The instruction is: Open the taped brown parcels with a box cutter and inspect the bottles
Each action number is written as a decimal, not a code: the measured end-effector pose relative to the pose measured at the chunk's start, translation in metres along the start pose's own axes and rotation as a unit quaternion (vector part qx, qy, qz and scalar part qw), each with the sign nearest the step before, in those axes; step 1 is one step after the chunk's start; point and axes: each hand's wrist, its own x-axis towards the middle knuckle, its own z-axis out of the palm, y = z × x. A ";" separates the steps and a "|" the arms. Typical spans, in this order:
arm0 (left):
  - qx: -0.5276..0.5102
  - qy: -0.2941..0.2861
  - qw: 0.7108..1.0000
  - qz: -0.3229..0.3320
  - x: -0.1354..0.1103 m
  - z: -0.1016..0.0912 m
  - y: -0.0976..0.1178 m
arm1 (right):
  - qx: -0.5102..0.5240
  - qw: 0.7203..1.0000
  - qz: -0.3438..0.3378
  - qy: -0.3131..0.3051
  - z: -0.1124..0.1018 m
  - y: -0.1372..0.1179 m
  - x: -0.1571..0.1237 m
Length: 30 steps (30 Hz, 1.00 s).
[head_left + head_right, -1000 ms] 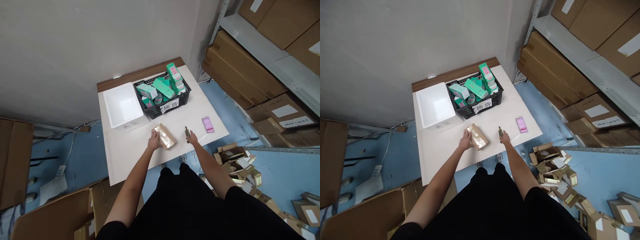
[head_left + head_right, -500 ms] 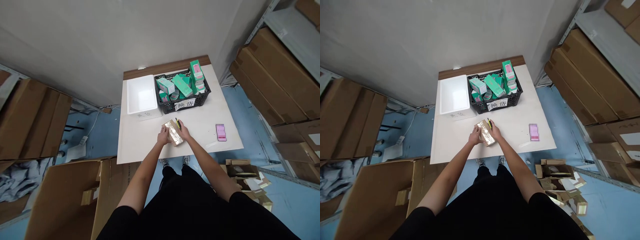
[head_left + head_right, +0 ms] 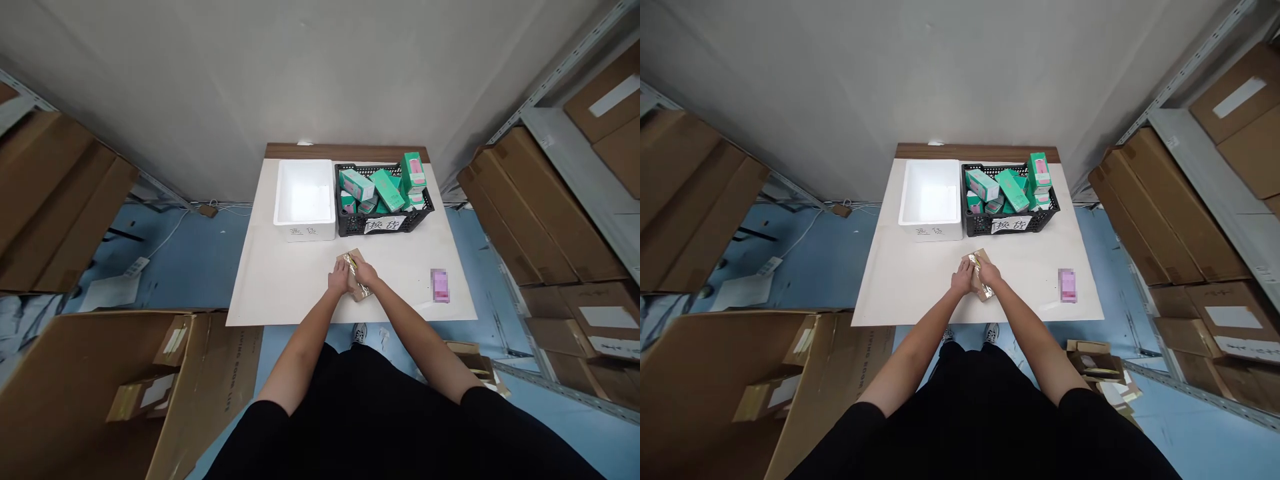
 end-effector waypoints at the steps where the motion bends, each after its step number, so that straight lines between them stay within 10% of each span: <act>1: 0.002 0.002 1.000 0.004 0.000 0.000 -0.001 | -0.011 1.000 0.005 -0.005 0.001 -0.002 -0.003; 14: 0.013 0.008 1.000 0.018 -0.002 0.000 -0.004 | -0.080 0.994 0.060 -0.035 0.009 -0.008 -0.026; 30: 0.047 0.015 0.999 0.019 0.000 -0.006 -0.001 | -0.057 0.990 0.110 -0.066 0.034 0.035 -0.121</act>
